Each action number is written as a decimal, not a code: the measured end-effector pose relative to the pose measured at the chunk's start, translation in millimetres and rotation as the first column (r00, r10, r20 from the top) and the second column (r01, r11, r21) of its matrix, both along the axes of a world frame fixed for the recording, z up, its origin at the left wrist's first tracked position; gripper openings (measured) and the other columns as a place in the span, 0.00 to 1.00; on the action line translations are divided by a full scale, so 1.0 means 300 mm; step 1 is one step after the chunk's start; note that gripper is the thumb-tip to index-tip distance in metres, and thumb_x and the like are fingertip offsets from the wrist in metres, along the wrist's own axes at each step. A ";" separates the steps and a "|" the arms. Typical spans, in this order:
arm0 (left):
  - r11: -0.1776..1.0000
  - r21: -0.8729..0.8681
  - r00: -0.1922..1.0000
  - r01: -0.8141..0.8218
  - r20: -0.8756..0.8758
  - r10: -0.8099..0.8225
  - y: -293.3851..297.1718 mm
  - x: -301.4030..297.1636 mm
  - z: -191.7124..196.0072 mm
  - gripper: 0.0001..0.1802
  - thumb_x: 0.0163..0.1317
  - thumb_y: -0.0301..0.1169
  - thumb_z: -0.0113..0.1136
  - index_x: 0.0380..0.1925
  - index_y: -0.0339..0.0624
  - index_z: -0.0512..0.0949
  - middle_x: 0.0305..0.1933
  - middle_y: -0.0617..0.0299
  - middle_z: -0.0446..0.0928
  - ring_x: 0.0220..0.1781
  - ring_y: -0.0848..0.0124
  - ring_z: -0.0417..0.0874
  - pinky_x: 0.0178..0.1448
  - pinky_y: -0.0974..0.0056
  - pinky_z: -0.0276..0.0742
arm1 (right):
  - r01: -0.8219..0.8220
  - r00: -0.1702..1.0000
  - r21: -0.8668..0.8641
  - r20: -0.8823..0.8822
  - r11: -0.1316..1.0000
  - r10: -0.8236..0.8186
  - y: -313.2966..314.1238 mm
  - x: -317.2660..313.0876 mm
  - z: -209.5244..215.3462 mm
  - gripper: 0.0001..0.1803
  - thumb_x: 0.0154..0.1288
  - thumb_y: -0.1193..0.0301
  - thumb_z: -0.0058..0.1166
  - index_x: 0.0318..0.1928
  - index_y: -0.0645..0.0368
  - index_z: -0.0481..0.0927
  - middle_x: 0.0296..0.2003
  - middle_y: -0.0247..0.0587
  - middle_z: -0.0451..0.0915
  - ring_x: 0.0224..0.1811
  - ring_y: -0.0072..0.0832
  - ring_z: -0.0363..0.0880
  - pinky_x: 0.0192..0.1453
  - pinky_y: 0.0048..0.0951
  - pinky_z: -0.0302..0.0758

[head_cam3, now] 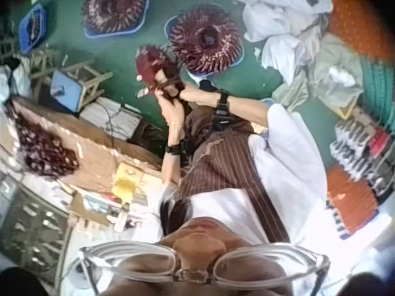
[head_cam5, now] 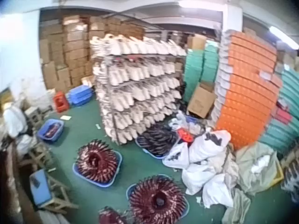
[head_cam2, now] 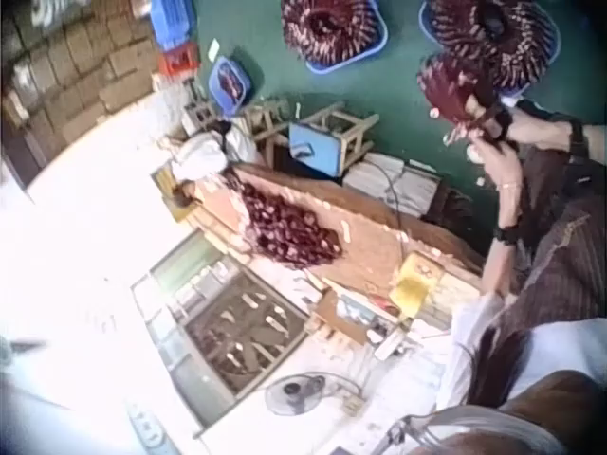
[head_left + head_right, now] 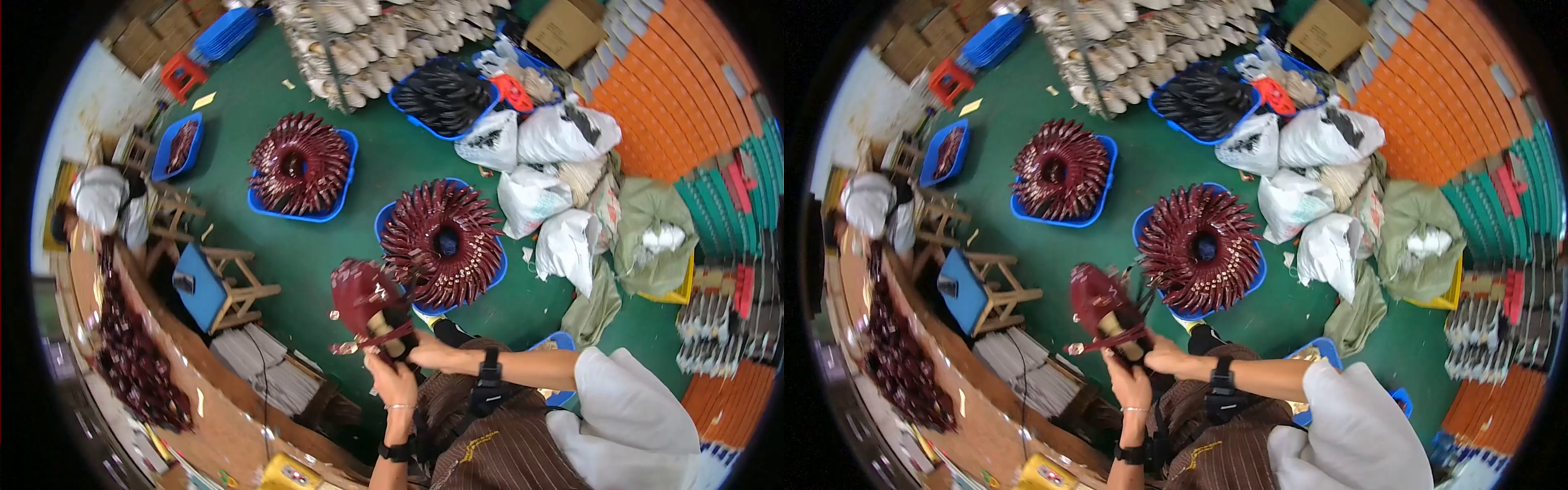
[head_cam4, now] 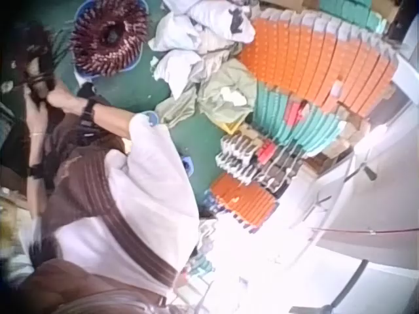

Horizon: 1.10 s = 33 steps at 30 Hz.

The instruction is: Arrange and heat-shrink shoe uppers on a manufacturing line.

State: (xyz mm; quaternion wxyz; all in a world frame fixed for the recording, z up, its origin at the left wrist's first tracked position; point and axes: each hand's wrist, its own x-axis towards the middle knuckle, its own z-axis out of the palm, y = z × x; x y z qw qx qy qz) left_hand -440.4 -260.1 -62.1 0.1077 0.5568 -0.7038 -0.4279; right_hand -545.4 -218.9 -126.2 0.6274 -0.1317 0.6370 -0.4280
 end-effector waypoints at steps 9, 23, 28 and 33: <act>0.798 0.215 0.805 0.564 -0.358 -0.472 -0.166 -0.606 -0.073 0.55 0.54 0.34 0.65 0.69 0.32 0.34 0.69 0.33 0.47 0.70 0.45 0.56 0.69 0.54 0.60 | 0.685 0.692 0.013 0.302 0.729 -0.656 0.121 -0.652 -0.140 0.29 0.51 0.85 0.51 0.57 0.65 0.68 0.50 0.41 0.76 0.50 0.32 0.76 0.52 0.34 0.74; 0.749 0.199 0.763 0.632 0.005 -0.646 -0.967 -1.017 -1.514 0.51 0.51 0.33 0.68 0.69 0.38 0.46 0.66 0.38 0.58 0.67 0.48 0.61 0.69 0.56 0.58 | 0.996 0.015 0.080 0.400 0.051 -0.916 0.147 -1.138 -1.414 0.18 0.71 0.70 0.40 0.59 0.59 0.68 0.59 0.40 0.71 0.59 0.32 0.71 0.64 0.36 0.68; 0.701 0.273 0.713 0.659 0.071 -0.698 -0.882 -1.209 -1.768 0.49 0.55 0.40 0.67 0.68 0.34 0.48 0.69 0.44 0.56 0.69 0.58 0.58 0.71 0.58 0.54 | 0.975 0.210 -0.029 0.452 0.221 -0.867 0.108 -1.195 -1.859 0.17 0.70 0.71 0.45 0.57 0.60 0.70 0.57 0.41 0.73 0.55 0.33 0.74 0.62 0.38 0.71; 0.767 0.228 0.794 0.600 -0.051 -0.606 -0.846 -1.186 -1.935 0.54 0.51 0.44 0.70 0.68 0.32 0.47 0.68 0.39 0.55 0.70 0.53 0.56 0.71 0.55 0.52 | 0.953 0.262 -0.058 0.652 0.298 -0.712 -0.031 -1.171 -1.968 0.15 0.68 0.72 0.47 0.53 0.62 0.73 0.51 0.43 0.77 0.49 0.33 0.78 0.56 0.36 0.76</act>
